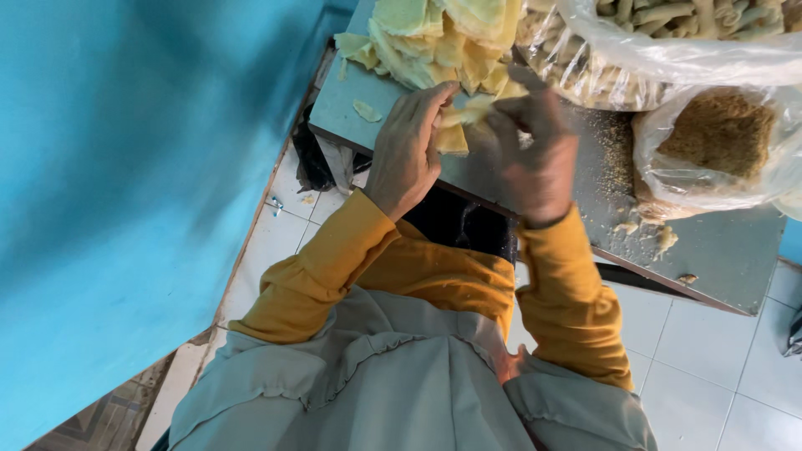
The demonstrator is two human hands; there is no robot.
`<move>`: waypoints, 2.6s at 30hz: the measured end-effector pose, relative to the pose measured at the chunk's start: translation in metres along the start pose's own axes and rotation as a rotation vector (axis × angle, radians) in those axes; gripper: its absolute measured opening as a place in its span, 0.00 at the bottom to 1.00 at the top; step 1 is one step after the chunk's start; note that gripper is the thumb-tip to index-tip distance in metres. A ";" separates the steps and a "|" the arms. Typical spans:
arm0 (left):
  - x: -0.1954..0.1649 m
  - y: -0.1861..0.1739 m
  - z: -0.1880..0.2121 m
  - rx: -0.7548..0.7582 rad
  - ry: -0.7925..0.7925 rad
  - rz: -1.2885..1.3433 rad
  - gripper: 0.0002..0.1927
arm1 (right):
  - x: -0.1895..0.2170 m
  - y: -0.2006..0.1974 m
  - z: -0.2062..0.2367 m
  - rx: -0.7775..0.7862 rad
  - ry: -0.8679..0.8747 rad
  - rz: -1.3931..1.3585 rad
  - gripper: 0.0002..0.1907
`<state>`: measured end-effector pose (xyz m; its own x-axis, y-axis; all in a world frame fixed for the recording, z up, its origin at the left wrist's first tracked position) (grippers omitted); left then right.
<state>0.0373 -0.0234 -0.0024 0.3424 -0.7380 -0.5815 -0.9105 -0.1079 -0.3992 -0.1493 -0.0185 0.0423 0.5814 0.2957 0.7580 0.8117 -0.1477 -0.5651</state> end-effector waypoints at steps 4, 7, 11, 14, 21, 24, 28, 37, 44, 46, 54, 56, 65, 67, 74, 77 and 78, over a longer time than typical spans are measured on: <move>-0.001 0.003 -0.007 0.003 0.018 0.067 0.21 | -0.016 -0.033 0.007 0.080 0.303 -0.555 0.22; -0.003 0.010 -0.010 0.020 0.114 0.141 0.19 | -0.017 -0.037 0.015 0.062 0.409 -0.646 0.23; -0.006 0.025 -0.007 0.058 0.024 0.399 0.15 | -0.012 -0.030 0.018 0.040 0.436 -0.687 0.23; -0.003 0.026 -0.008 0.052 -0.147 0.387 0.11 | -0.011 -0.030 0.018 0.005 0.451 -0.772 0.23; 0.009 -0.009 -0.014 0.014 -0.029 -0.096 0.23 | -0.021 -0.042 0.022 0.057 0.518 -1.202 0.25; 0.006 -0.011 -0.014 0.040 0.069 -0.193 0.27 | -0.026 -0.046 0.025 0.111 0.555 -1.268 0.22; -0.002 0.002 -0.016 0.000 0.117 -0.256 0.22 | -0.031 -0.048 0.028 0.132 0.566 -1.221 0.20; -0.010 0.011 -0.014 0.260 0.250 -0.082 0.24 | -0.034 -0.058 0.018 0.421 0.019 -0.316 0.23; -0.019 0.018 0.009 0.416 0.386 -0.162 0.20 | -0.025 -0.106 0.101 -0.085 0.202 0.064 0.25; -0.020 0.020 0.012 0.433 0.399 -0.138 0.21 | -0.025 -0.121 0.131 -0.262 0.302 0.266 0.25; -0.020 0.012 0.012 0.493 0.433 -0.076 0.21 | -0.048 -0.133 0.199 -0.444 0.398 0.875 0.33; -0.019 0.010 0.011 0.489 0.453 -0.080 0.21 | -0.056 -0.131 0.203 -0.428 0.362 1.005 0.35; -0.014 0.000 0.011 0.455 0.500 -0.109 0.20 | -0.065 -0.135 0.192 -0.348 0.357 0.984 0.35; -0.013 0.001 0.011 0.445 0.500 -0.073 0.19 | -0.060 -0.134 0.191 -0.343 0.359 0.950 0.34; -0.011 0.006 0.014 0.392 0.497 0.020 0.17 | -0.030 -0.139 0.176 -0.306 0.363 0.770 0.29; -0.012 0.008 0.015 0.370 0.498 0.013 0.16 | -0.024 -0.121 0.147 -0.248 0.258 0.778 0.33; -0.012 0.009 0.015 0.366 0.500 0.006 0.16 | -0.022 -0.112 0.135 -0.222 0.201 0.781 0.35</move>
<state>0.0287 -0.0050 -0.0096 0.1071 -0.9701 -0.2176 -0.7428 0.0674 -0.6661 -0.2602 0.1188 0.0447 0.9630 -0.1395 0.2307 0.1512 -0.4289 -0.8906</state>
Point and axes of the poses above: each hand's wrist, its own z-axis away from the middle knuckle, its own y-axis out of the palm, x = y × z, the point moved 1 cm from there along -z, towards the middle knuckle, and after that the axes turned 12 degrees about y, right-handed, at the moved point
